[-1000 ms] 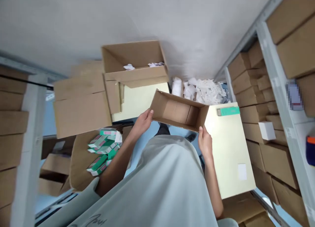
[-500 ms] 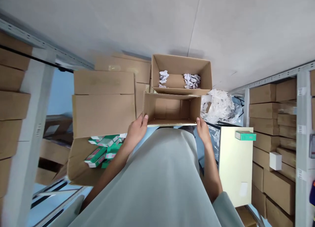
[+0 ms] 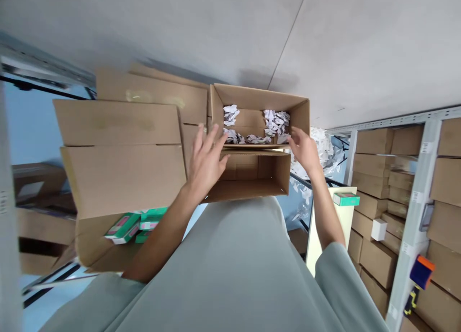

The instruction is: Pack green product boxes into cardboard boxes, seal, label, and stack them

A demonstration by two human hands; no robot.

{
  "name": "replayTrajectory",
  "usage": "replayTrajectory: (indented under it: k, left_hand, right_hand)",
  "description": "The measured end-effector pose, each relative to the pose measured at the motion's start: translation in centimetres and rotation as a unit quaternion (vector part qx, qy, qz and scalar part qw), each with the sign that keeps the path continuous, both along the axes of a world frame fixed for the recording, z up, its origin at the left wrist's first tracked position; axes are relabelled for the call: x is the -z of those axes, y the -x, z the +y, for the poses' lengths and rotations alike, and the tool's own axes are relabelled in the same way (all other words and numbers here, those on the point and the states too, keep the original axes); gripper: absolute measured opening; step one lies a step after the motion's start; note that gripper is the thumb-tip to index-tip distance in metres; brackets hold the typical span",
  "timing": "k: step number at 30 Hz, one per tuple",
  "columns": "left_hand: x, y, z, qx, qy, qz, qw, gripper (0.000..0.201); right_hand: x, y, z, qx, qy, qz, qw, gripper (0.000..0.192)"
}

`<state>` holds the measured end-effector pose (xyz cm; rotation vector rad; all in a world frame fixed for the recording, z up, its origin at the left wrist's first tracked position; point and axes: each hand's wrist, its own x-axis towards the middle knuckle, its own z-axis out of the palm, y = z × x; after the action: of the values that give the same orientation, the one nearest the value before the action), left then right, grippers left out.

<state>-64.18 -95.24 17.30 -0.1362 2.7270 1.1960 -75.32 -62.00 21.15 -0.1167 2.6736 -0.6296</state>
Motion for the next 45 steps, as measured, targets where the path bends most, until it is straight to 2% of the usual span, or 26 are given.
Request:
replayTrajectory:
  k: [2, 3, 6, 8, 10, 12, 14, 18, 21, 23, 25, 28, 30, 31, 33, 35, 37, 39, 42, 44, 45]
  left_hand:
    - [1.3, 1.0, 0.1, 0.001, -0.002, -0.017, 1.0, 0.06]
    - [1.8, 1.2, 0.2, 0.001, 0.0, -0.024, 1.0, 0.056]
    - [2.5, 0.7, 0.3, -0.005, 0.022, -0.034, 0.999, 0.05]
    - [2.4, 0.3, 0.4, -0.011, 0.038, -0.041, 0.998, 0.049]
    - [2.3, 0.0, 0.6, -0.017, 0.05, -0.043, 0.998, 0.049]
    - [2.4, 0.0, 0.6, -0.016, 0.06, -0.034, 0.997, 0.048]
    - [2.5, 0.0, 0.6, -0.011, 0.073, -0.02, 0.997, 0.046]
    - [2.6, 0.3, 0.5, 0.008, 0.118, 0.004, 0.993, 0.043]
    - [2.3, 0.4, 0.5, 0.026, 0.148, 0.017, 0.988, 0.042]
    - [2.2, 0.5, 0.6, 0.031, 0.159, 0.022, 0.987, 0.04]
    - [2.2, 0.6, 0.7, 0.03, 0.162, 0.024, 0.986, 0.038]
    - [2.3, 0.6, 0.8, 0.03, 0.162, 0.024, 0.986, 0.037]
    - [2.3, 0.7, 0.9, 0.032, 0.166, 0.024, 0.985, 0.036]
    - [2.3, 0.7, 1.0, 0.032, 0.168, 0.023, 0.985, 0.036]
    - [2.4, 0.7, 1.0, 0.032, 0.171, 0.023, 0.985, 0.036]
    - [2.4, 0.7, 1.0, 0.034, 0.172, 0.026, 0.984, 0.037]
    - [2.4, 0.7, 1.1, 0.036, 0.173, 0.03, 0.984, 0.039]
    - [2.3, 0.7, 1.0, 0.036, 0.173, 0.031, 0.984, 0.04]
    - [2.0, 0.6, 1.0, 0.035, 0.17, 0.025, 0.984, 0.042]
    - [1.9, 0.6, 0.9, 0.037, 0.169, 0.021, 0.985, 0.044]
    - [1.8, 0.6, 0.9, 0.038, 0.169, 0.02, 0.985, 0.045]
  right_hand:
    - [2.7, 5.3, -1.2, -0.087, -0.072, -0.066, 0.991, 0.055]
    - [4.4, 7.5, -1.8, -0.13, -0.128, -0.106, 0.977, 0.053]
    - [9.6, 11.8, -3.5, -0.219, -0.283, -0.223, 0.907, 0.049]
    - [12.3, 12.7, -4.1, -0.226, -0.326, -0.3, 0.868, 0.045]
    - [14.0, 12.5, -4.3, -0.207, -0.328, -0.355, 0.851, 0.041]
    - [14.8, 11.8, -4.2, -0.194, -0.319, -0.354, 0.857, 0.041]
    - [14.9, 11.0, -4.2, -0.196, -0.316, -0.311, 0.875, 0.043]
    - [13.7, 10.3, -4.7, -0.195, -0.312, -0.255, 0.894, 0.043]
    - [10.7, 10.0, -4.6, -0.191, -0.314, -0.213, 0.905, 0.046]
    - [7.2, 9.0, -3.8, -0.186, -0.304, -0.15, 0.922, 0.048]
    - [2.5, 6.8, -2.6, -0.168, -0.263, -0.058, 0.948, 0.043]
    - [-4.4, 1.5, -0.7, -0.109, -0.137, 0.037, 0.984, 0.03]
    - [-7.1, -2.6, 0.0, -0.087, -0.05, 0.026, 0.995, 0.024]
    - [-7.7, -4.4, 0.1, -0.085, -0.018, 0.004, 0.996, 0.021]
    - [-7.3, -7.3, -0.3, -0.093, -0.006, -0.043, 0.995, 0.016]
    - [-5.9, -8.9, -1.2, -0.114, -0.059, -0.078, 0.989, 0.013]
    - [-5.0, -9.1, -2.3, -0.144, -0.132, -0.098, 0.976, 0.016]
    - [-5.0, -8.0, -3.2, -0.169, -0.173, -0.097, 0.965, 0.015]
    - [-5.4, -4.2, -4.9, -0.19, -0.171, -0.045, 0.966, 0.02]
    - [-4.1, -0.5, -6.6, -0.225, -0.158, -0.024, 0.961, 0.025]
    - [-2.8, 1.5, -7.7, -0.255, -0.155, -0.032, 0.954, 0.027]
